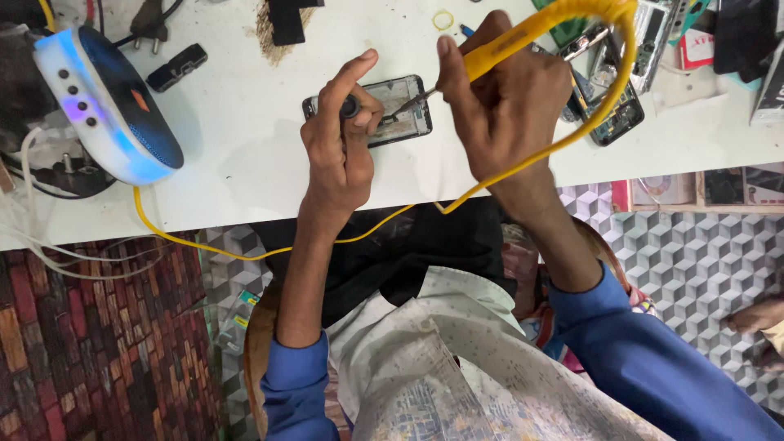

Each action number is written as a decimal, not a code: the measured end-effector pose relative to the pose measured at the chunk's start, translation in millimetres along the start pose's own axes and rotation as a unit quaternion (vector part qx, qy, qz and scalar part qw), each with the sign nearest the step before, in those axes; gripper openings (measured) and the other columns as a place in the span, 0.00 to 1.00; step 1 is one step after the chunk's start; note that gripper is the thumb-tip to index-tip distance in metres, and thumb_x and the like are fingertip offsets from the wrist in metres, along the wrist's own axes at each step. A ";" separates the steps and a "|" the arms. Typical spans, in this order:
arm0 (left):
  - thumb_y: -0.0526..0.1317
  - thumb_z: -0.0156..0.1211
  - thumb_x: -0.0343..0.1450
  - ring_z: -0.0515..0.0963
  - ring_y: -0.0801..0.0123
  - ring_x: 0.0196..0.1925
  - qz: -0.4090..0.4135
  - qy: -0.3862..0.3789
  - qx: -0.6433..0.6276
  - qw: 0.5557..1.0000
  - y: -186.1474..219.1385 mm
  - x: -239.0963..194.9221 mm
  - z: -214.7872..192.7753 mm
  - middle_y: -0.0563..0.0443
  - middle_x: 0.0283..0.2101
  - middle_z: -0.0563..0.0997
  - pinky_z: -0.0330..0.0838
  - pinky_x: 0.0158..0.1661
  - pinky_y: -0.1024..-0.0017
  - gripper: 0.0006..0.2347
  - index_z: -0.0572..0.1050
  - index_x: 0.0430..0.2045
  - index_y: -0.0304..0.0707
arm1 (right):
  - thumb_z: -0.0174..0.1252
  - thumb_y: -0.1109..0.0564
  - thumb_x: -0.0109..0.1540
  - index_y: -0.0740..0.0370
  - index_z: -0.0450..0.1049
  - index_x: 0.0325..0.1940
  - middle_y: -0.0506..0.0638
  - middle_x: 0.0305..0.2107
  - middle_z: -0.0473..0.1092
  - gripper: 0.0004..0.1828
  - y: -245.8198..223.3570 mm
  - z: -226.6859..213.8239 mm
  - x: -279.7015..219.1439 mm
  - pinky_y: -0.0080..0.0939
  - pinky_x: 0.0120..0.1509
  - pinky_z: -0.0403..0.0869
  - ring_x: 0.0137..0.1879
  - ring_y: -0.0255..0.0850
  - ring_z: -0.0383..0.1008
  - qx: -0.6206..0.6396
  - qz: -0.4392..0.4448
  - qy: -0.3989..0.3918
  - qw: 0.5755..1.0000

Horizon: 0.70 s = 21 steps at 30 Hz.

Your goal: The person uses a soldering iron and tweezers to work on a small electronic component inside a disassembled mobile phone. They repeatedly heat and adjust the component on the circuit board while holding the phone steady.

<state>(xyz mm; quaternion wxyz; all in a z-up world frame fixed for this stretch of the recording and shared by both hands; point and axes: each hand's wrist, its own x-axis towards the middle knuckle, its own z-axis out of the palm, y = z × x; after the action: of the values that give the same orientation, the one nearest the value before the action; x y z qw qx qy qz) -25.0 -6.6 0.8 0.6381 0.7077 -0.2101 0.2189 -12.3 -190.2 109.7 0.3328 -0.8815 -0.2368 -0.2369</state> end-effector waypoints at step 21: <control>0.47 0.38 0.87 0.70 0.76 0.27 0.008 0.001 0.014 1.000 1.4 0.8 0.2 0.52 0.27 0.72 0.68 0.35 0.77 0.17 0.65 0.69 0.42 | 0.53 0.49 0.79 0.66 0.66 0.53 0.50 0.23 0.66 0.16 63.6 25.5 -27.1 0.33 0.18 0.61 0.16 0.34 0.63 0.329 0.109 0.160 0.924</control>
<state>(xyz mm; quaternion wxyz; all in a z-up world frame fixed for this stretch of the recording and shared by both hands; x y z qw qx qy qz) -25.1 -6.9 2.3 0.6268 0.7142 -0.2123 0.2280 9.9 -221.9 46.9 0.6615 -0.6930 -0.1471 -0.2460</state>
